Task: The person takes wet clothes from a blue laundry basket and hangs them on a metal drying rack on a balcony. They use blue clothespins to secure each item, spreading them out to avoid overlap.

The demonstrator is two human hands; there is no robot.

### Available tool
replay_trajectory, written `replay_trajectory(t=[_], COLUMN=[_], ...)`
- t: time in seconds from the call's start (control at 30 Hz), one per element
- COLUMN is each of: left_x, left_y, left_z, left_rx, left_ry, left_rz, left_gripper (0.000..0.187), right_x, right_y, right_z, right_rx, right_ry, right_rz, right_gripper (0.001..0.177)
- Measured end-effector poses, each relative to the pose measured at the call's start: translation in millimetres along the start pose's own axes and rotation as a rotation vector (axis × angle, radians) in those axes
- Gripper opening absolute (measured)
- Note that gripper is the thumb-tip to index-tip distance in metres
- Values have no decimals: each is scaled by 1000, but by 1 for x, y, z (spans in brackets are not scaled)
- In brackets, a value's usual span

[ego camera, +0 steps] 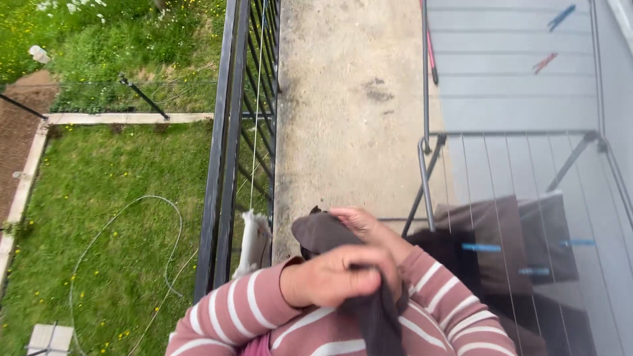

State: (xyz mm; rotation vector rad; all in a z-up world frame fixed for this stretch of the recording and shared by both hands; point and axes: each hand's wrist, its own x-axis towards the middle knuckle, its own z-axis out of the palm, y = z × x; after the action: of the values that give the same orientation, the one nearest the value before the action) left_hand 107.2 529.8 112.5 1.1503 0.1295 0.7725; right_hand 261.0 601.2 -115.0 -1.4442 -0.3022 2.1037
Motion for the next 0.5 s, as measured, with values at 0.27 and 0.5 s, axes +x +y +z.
replay_trajectory(t=[0.27,0.5], left_x=[23,59], left_y=[61,21], left_z=[-164,-316], left_rx=[606,1110], left_ry=[-200,556], left_rz=[-15,-94], left_gripper=[35,33], right_x=[81,31], right_y=[-152,-208], right_z=[47,73], right_rx=[435,290], right_ry=[-111,-735], right_rz=[-326,-500], right_gripper=[59,63])
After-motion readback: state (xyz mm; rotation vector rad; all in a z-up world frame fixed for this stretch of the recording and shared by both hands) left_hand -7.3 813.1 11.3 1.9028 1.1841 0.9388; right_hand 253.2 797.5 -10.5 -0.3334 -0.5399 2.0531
